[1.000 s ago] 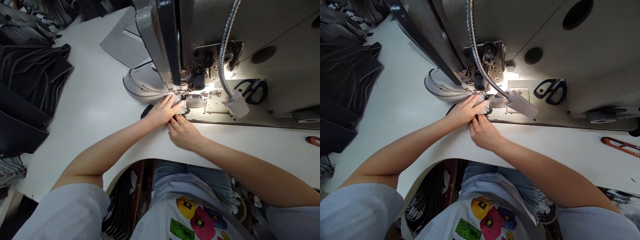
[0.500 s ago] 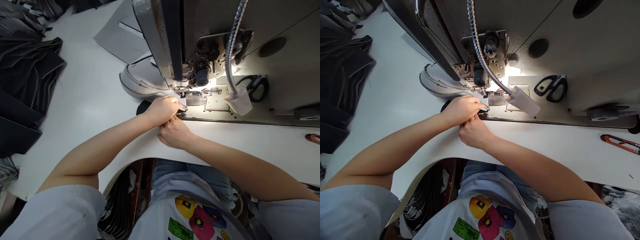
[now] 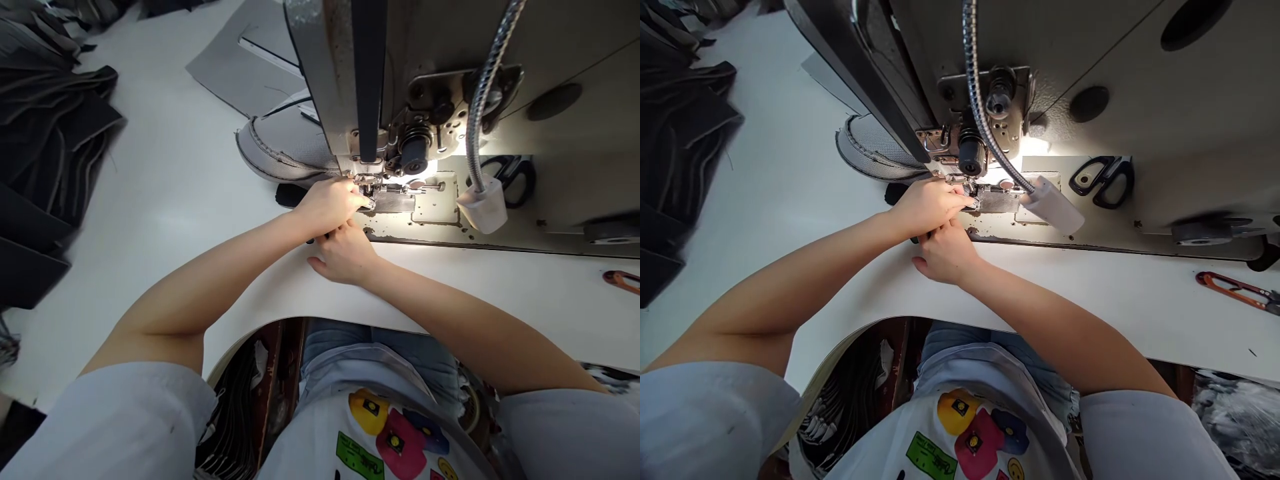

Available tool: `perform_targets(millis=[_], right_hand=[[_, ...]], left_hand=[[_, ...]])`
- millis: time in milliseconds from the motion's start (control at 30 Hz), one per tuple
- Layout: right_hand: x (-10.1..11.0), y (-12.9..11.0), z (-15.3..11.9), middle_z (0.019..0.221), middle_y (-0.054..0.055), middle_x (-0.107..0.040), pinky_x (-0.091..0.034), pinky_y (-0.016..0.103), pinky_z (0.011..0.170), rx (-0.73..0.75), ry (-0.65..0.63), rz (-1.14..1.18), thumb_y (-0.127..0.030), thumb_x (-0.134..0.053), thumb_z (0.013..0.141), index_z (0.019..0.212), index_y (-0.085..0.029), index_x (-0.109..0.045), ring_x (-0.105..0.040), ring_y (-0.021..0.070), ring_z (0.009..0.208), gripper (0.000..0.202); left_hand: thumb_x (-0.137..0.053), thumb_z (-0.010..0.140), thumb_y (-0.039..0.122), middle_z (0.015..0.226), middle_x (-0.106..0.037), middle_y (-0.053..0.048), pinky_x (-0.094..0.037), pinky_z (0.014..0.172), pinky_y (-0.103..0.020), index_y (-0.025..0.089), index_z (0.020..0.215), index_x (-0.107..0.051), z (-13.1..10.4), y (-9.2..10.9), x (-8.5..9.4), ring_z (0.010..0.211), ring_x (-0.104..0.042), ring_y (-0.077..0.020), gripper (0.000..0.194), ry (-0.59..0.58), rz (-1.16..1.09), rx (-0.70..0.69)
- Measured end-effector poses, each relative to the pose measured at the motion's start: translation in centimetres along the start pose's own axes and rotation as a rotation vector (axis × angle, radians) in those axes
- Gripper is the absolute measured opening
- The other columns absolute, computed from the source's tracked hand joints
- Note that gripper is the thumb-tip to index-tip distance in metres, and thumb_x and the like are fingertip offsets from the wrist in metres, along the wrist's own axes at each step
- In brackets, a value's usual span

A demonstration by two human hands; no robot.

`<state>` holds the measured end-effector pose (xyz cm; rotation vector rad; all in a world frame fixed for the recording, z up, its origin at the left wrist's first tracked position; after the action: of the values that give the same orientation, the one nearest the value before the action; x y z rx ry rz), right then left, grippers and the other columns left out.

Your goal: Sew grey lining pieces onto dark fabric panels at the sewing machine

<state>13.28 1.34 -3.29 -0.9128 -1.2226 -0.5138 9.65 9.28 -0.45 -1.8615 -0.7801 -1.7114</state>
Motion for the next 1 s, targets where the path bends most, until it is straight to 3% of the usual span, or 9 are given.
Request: perform_targets(millis=[100, 233, 300, 433, 667, 867, 1000], right_hand=[[0.6, 0.5, -0.5, 0.113, 0.024, -0.066, -0.040, 0.048, 0.094, 0.021, -0.029, 0.032, -0.047, -0.056, 0.091, 0.122, -0.003, -0.063, -0.056, 0.0372, 0.112, 0.055], [2.4, 2.8, -3.6, 0.112, 0.015, -0.068, -0.042, 0.037, 0.089, 0.170, -0.002, 0.080, -0.033, -0.048, 0.097, 0.122, -0.012, -0.065, -0.059, 0.0260, 0.104, 0.037], [3.2, 5.1, -5.2, 0.103, 0.012, -0.069, -0.042, 0.034, 0.079, 0.052, 0.091, -0.009, -0.026, -0.038, 0.100, 0.127, -0.014, -0.063, -0.059, 0.0234, 0.094, 0.039], [3.8, 8.3, -6.6, 0.100, 0.013, -0.065, -0.037, 0.033, 0.068, -0.195, 0.166, -0.218, -0.033, -0.042, 0.097, 0.140, -0.018, -0.055, -0.057, 0.0263, 0.089, 0.047], [3.3, 8.4, -5.5, 0.094, 0.012, -0.067, -0.036, 0.032, 0.068, -0.295, 0.106, -0.195, -0.035, -0.047, 0.094, 0.136, -0.017, -0.059, -0.058, 0.0267, 0.090, 0.047], [2.9, 8.5, -5.5, 0.094, 0.012, -0.068, -0.038, 0.033, 0.071, -0.297, 0.131, -0.222, -0.035, -0.045, 0.094, 0.136, -0.015, -0.058, -0.058, 0.0267, 0.090, 0.048], [2.6, 8.4, -5.8, 0.094, 0.012, -0.068, -0.037, 0.032, 0.069, -0.299, 0.182, -0.248, -0.031, -0.039, 0.097, 0.131, -0.015, -0.061, -0.058, 0.0244, 0.087, 0.044]], left_hand=[[-0.052, 0.090, 0.019, 0.092, -0.068, -0.003, -0.039, 0.062, -0.029, 0.022, 0.085, -0.074, -0.1, 0.2, -0.1, 0.084, -0.060, -0.0198, 0.022, -0.016, 0.059, -0.001], [-0.053, 0.093, 0.025, 0.109, -0.069, -0.003, -0.040, 0.061, -0.028, 0.025, 0.098, -0.074, -0.9, 0.2, -0.4, 0.098, -0.061, -0.0221, 0.021, 0.102, 0.125, -0.085], [-0.050, 0.095, 0.024, 0.112, -0.070, -0.003, -0.041, 0.060, -0.028, 0.024, 0.103, -0.073, -1.3, 0.1, -0.8, 0.099, -0.061, -0.0218, 0.025, 0.165, 0.146, -0.127], [-0.042, 0.099, 0.025, 0.106, -0.072, -0.003, -0.046, 0.068, -0.028, 0.021, 0.103, -0.073, -1.6, -0.5, -1.8, 0.096, -0.063, -0.0191, 0.032, 0.243, 0.129, -0.208], [-0.039, 0.102, 0.028, 0.119, -0.071, -0.004, -0.050, 0.083, -0.028, 0.018, 0.108, -0.071, -2.0, -1.0, -2.7, 0.105, -0.064, -0.0173, 0.034, 0.318, 0.055, -0.226], [-0.042, 0.099, 0.021, 0.112, -0.072, -0.005, -0.048, 0.071, -0.029, 0.015, 0.102, -0.071, -1.4, -0.9, -2.5, 0.101, -0.065, -0.0194, 0.030, 0.311, 0.071, -0.181], [-0.048, 0.094, 0.022, 0.090, -0.072, -0.007, -0.045, 0.064, -0.031, 0.014, 0.087, -0.071, -0.2, -1.2, -2.4, 0.095, -0.066, -0.0230, 0.025, 0.325, 0.039, -0.118]])
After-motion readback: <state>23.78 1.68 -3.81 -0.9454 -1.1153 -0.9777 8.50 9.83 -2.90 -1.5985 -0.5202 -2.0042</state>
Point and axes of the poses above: each hand's wrist, its own z-axis towards the middle knuckle, its own x-axis out of the back of the hand, y = z × x, the point moved 3 cm from there along z, towards the middle knuckle
